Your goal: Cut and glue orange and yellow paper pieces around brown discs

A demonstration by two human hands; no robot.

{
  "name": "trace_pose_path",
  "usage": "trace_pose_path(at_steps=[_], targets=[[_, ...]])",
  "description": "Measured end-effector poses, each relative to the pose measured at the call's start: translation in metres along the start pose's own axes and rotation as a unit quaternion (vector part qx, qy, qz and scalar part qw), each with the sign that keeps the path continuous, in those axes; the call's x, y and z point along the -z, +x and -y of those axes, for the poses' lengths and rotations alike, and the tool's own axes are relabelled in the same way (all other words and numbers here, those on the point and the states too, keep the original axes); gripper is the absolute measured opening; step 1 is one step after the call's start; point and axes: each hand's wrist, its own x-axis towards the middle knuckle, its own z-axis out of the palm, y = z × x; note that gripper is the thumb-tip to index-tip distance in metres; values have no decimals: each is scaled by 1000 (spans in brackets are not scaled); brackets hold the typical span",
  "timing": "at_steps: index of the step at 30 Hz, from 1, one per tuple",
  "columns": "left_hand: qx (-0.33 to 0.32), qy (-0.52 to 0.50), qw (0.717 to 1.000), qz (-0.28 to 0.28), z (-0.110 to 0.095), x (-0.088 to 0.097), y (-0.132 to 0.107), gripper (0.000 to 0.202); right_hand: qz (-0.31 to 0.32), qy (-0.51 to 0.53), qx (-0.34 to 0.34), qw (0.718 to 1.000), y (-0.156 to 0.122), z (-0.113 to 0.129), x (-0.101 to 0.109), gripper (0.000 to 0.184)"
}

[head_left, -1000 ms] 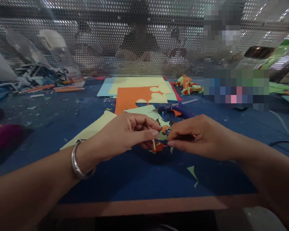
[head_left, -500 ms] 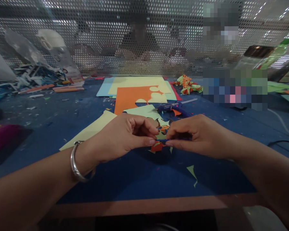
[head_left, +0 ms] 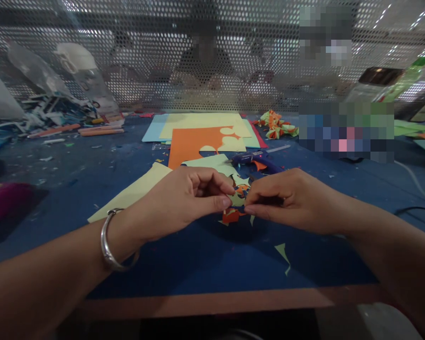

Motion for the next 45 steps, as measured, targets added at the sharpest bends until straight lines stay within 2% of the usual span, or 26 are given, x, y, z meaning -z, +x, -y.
trace_pose_path(at_steps=[8, 17, 23, 30, 39, 45], targets=[[4, -5, 1000, 7, 5, 2, 2, 34, -5, -7, 16, 1000, 0, 2, 0, 16], [20, -19, 1000, -4, 4, 0, 1, 27, -11, -16, 30, 999, 0, -2, -2, 19], [28, -36, 999, -22, 6, 0, 3, 31, -16, -32, 24, 999, 2, -2, -2, 20], [-11, -29, 999, -28, 10, 3, 7, 26, -31, -32, -9, 999, 1, -3, 0, 19], [3, -81, 997, -20, 13, 6, 10, 39, -45, -26, -34, 998, 2, -4, -1, 21], [17, -54, 998, -39, 17, 6, 11, 38, -41, -16, -43, 998, 2, -5, -1, 22]])
